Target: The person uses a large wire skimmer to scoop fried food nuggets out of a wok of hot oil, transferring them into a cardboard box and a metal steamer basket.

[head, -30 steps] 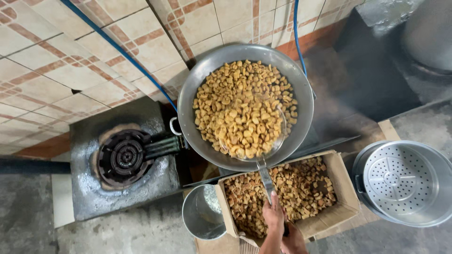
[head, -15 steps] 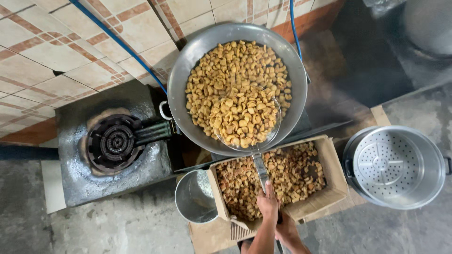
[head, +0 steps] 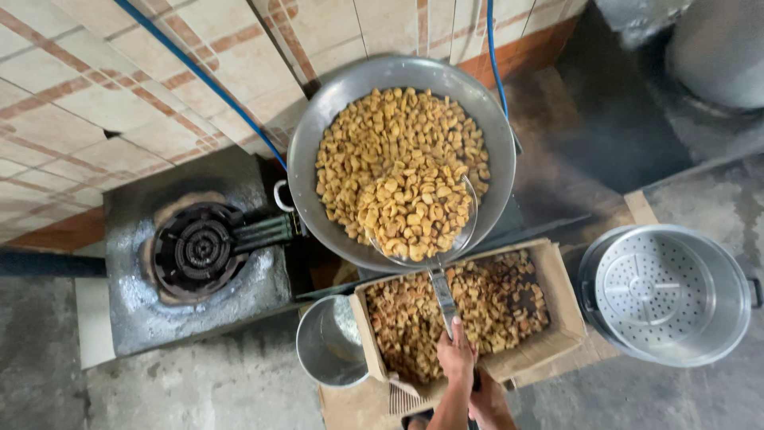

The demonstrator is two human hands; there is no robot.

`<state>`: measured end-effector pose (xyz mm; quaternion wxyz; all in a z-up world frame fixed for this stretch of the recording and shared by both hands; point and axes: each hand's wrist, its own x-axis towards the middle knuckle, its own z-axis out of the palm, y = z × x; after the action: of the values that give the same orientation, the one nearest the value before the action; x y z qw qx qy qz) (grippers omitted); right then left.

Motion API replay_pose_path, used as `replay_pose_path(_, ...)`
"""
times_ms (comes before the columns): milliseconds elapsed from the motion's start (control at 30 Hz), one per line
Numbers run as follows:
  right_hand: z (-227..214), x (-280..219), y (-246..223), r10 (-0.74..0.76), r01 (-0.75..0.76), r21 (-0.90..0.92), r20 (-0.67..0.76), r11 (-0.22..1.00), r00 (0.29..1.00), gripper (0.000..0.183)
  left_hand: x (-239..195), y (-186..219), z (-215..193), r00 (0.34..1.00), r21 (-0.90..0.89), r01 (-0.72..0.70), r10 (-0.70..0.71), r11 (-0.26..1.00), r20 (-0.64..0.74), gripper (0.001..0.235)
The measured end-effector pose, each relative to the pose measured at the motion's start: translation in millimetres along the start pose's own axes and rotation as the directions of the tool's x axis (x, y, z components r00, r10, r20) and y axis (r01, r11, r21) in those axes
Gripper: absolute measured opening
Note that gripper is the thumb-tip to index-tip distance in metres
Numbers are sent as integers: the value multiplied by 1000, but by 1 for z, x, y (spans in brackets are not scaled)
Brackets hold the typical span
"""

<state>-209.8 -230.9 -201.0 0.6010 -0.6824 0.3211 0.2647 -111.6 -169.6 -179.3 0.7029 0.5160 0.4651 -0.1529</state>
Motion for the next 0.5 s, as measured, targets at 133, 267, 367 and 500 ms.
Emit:
replay_pose_path(133, -6, 1, 2, 82, -91, -124, -75, 988, 994, 55, -6, -9, 1, 999, -43, -43, 44, 998, 28, 49)
replay_pose_path(267, -9, -4, 3, -279, 262, -199, -65, 944, 958, 58, -7, -20, -1, 997, 134, 1, 10, 991, -82, 42)
replay_pose_path(367, -17, -6, 4, -205, 190, -266, -30, 945, 978, 54, -6, -27, -3, 996, 11, 66, -66, 998, -62, 45)
replay_pose_path(500, -15, -3, 0, -92, 85, -207, -24, 975, 995, 52, -4, -12, 6, 998, -19, 30, -31, 999, -52, 45)
